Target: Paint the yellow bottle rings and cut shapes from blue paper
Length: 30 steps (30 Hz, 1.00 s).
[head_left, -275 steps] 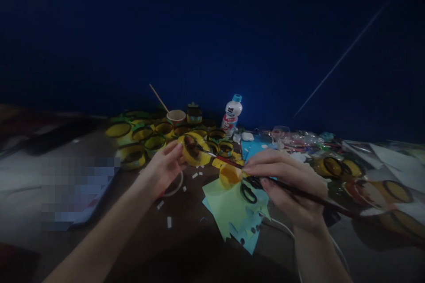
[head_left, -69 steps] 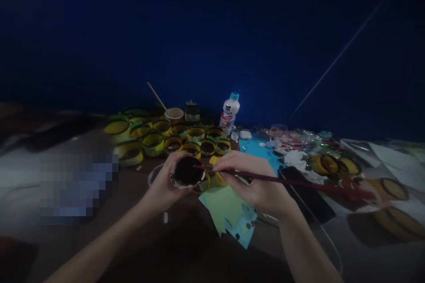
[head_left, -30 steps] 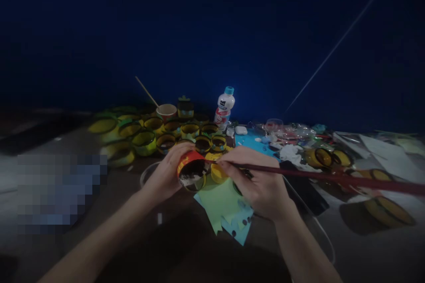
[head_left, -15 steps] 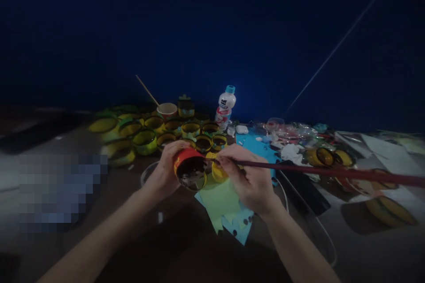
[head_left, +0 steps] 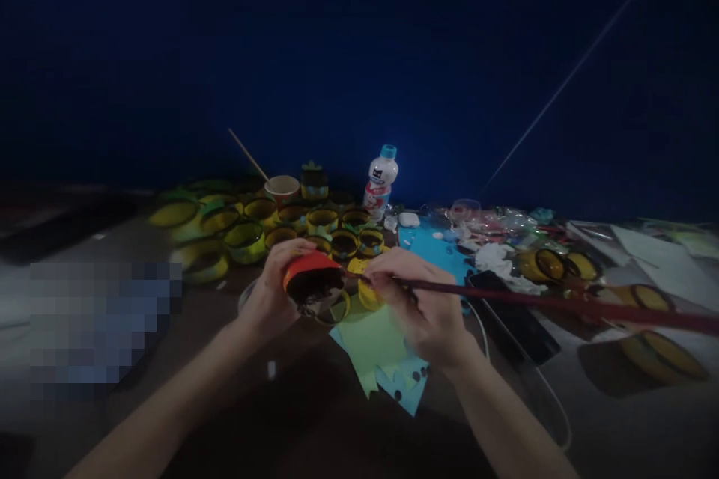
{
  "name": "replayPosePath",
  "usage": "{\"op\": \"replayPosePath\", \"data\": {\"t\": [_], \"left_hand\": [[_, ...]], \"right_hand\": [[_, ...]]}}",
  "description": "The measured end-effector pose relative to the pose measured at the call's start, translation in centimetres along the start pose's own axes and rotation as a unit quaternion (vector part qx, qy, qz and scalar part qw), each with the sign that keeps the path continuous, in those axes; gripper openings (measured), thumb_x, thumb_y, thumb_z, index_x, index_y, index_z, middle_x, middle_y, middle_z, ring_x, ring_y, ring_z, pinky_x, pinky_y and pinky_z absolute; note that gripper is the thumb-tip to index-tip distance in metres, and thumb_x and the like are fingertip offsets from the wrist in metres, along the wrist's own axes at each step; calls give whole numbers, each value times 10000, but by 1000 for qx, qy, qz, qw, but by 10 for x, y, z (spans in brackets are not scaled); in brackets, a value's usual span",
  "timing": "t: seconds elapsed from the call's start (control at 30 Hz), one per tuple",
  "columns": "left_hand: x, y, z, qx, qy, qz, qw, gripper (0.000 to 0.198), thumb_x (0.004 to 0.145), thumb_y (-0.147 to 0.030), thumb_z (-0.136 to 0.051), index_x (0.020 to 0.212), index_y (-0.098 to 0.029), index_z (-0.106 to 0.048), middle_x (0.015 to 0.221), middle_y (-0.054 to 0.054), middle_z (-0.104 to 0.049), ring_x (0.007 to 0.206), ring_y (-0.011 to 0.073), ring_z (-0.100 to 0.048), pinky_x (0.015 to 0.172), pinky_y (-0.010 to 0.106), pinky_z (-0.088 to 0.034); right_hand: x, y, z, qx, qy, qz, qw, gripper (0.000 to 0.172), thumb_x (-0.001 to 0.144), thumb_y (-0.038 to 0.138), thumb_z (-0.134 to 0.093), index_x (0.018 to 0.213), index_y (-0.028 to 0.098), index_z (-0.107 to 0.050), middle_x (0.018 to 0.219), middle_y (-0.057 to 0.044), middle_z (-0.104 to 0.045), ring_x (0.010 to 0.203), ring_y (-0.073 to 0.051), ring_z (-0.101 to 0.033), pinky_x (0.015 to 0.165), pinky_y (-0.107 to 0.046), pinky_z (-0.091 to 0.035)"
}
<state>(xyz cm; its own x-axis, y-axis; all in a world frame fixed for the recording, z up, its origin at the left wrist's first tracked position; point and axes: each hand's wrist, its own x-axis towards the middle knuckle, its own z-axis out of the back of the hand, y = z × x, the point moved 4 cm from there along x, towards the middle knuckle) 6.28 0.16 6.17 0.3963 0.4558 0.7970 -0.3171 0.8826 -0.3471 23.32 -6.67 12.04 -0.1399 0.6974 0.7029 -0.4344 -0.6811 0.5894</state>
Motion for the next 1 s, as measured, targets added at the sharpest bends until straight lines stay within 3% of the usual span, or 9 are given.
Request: {"op": "replayPosePath", "data": {"t": [0.17,0.37,0.57,0.8,0.9,1.0], "left_hand": [[2,0,0,40,52,-11,998,708,673,-219,-664,1252,-231,-257,1122,122,-479,1084,287,-478,878,478,-447],[7,-3,10,-33,71,-6,997,468,728,-245,-616,1123,-253,-364,1102,92,-513,1074,255,-503,868,446,-460],[1,4,7,-50,43,-23,998,469,741,-289,-613,1132,-271,-354,1082,94,-531,998,242,-542,821,436,-480],[-1,6,7,-32,16,-23,999,564,722,-205,-626,1189,-256,-314,1116,104,-482,1033,243,-515,859,456,-475],[2,2,8,17,7,-53,998,682,686,-180,-651,1249,-222,-269,1120,121,-460,1063,260,-474,853,469,-481],[5,-3,6,82,20,-83,993,690,702,-138,-623,1281,-167,-250,1110,149,-471,1067,270,-453,838,466,-488]], "right_hand": [[2,6,-4,-15,40,40,998,100,869,156,-462,808,194,-532,760,-51,-598,745,-168,-566,652,-309,-480],[2,9,-5,-33,95,23,995,125,878,148,-441,804,187,-535,784,-54,-604,782,-164,-564,687,-294,-472],[0,6,-9,-9,72,-16,997,113,881,191,-458,816,190,-551,773,-45,-615,771,-164,-587,685,-281,-472],[0,-5,-5,26,44,-129,990,179,908,244,-416,809,186,-554,734,-24,-582,654,-127,-574,572,-246,-451],[1,-5,-1,14,11,-108,994,158,906,230,-419,831,191,-553,775,-29,-583,705,-133,-574,622,-256,-459],[0,0,-4,-9,29,-59,998,122,892,199,-437,843,191,-549,796,-37,-589,764,-149,-569,668,-268,-458]]}}
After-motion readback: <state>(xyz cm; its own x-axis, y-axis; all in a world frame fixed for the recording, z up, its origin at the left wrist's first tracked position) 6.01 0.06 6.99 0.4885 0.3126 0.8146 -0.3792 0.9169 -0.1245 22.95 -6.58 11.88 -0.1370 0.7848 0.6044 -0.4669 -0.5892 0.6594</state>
